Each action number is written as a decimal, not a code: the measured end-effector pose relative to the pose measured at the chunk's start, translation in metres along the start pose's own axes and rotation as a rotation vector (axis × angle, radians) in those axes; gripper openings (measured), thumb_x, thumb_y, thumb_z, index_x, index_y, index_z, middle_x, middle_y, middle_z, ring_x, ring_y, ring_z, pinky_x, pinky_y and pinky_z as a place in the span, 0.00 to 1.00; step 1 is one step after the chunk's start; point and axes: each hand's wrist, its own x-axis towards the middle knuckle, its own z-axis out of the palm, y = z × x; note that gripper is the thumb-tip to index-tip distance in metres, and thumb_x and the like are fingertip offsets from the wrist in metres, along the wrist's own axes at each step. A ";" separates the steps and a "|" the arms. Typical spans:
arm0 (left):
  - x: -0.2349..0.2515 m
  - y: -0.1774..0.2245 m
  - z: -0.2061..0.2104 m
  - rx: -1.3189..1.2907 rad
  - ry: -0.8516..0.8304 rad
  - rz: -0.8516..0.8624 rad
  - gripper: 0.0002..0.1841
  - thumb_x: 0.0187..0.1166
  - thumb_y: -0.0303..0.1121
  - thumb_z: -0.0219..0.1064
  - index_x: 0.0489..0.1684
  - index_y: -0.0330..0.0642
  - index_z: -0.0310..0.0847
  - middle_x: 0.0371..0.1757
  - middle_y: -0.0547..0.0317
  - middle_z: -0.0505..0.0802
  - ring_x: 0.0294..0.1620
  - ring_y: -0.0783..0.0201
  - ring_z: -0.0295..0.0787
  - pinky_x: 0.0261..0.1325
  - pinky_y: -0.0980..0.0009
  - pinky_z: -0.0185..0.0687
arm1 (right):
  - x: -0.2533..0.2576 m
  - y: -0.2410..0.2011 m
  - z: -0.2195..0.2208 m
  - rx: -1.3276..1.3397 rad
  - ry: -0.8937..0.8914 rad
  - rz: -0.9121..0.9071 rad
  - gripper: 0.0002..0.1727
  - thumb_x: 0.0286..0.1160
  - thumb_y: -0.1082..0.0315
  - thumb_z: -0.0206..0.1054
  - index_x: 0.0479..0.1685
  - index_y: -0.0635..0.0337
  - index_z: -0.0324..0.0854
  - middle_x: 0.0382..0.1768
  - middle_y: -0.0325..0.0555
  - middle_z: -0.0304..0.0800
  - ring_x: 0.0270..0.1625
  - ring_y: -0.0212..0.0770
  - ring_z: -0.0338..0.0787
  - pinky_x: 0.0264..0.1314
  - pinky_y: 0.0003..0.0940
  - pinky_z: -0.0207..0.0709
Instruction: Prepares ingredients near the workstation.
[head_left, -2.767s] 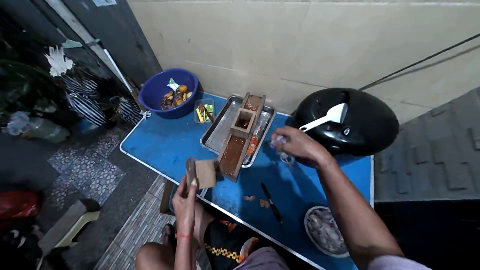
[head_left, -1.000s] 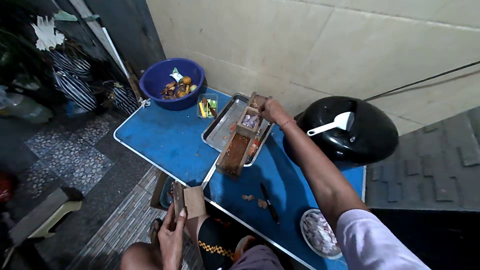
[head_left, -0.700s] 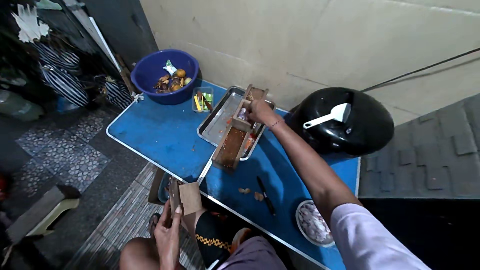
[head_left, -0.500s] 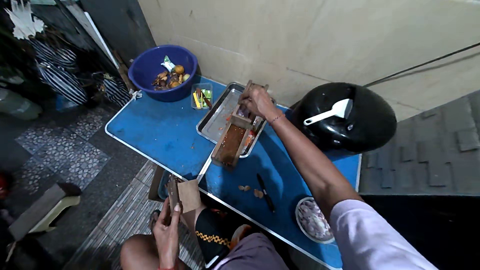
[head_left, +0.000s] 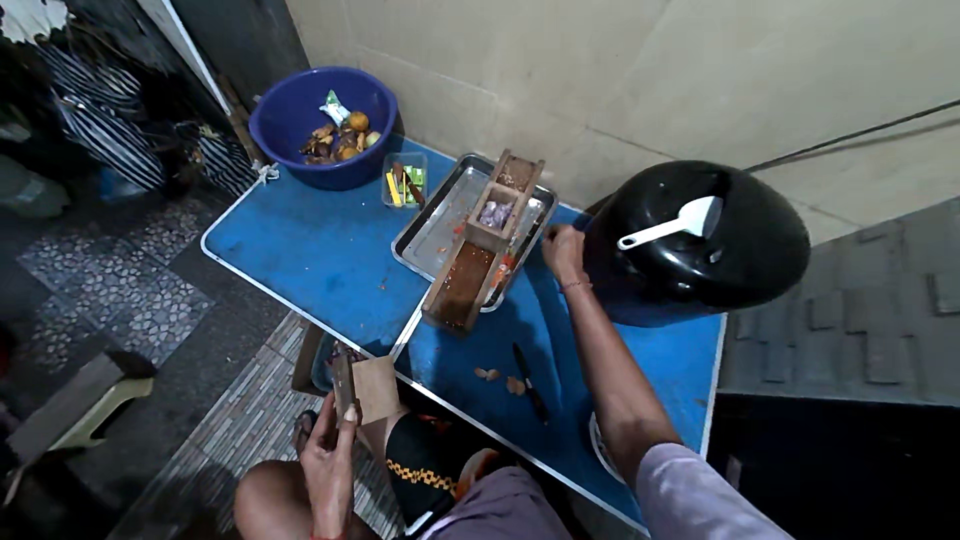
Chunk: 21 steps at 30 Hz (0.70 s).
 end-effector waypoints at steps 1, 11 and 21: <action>-0.001 0.001 0.000 -0.006 0.004 -0.001 0.27 0.83 0.35 0.62 0.78 0.29 0.72 0.61 0.52 0.91 0.48 0.80 0.88 0.52 0.83 0.82 | 0.008 0.009 0.009 -0.012 -0.033 0.049 0.14 0.78 0.76 0.63 0.56 0.76 0.85 0.56 0.76 0.88 0.64 0.73 0.87 0.69 0.68 0.75; -0.005 0.011 -0.003 0.014 0.044 -0.040 0.26 0.83 0.31 0.63 0.79 0.28 0.70 0.66 0.44 0.89 0.53 0.76 0.88 0.57 0.80 0.81 | 0.062 0.053 0.056 -0.233 -0.191 0.108 0.15 0.78 0.72 0.67 0.55 0.78 0.84 0.64 0.76 0.84 0.70 0.72 0.83 0.71 0.67 0.75; -0.004 -0.001 -0.008 -0.011 0.031 -0.003 0.27 0.82 0.33 0.63 0.79 0.27 0.70 0.68 0.44 0.88 0.56 0.77 0.88 0.59 0.80 0.81 | 0.026 0.030 0.039 -0.116 -0.109 0.148 0.19 0.80 0.66 0.67 0.60 0.75 0.82 0.61 0.76 0.85 0.67 0.72 0.86 0.69 0.67 0.76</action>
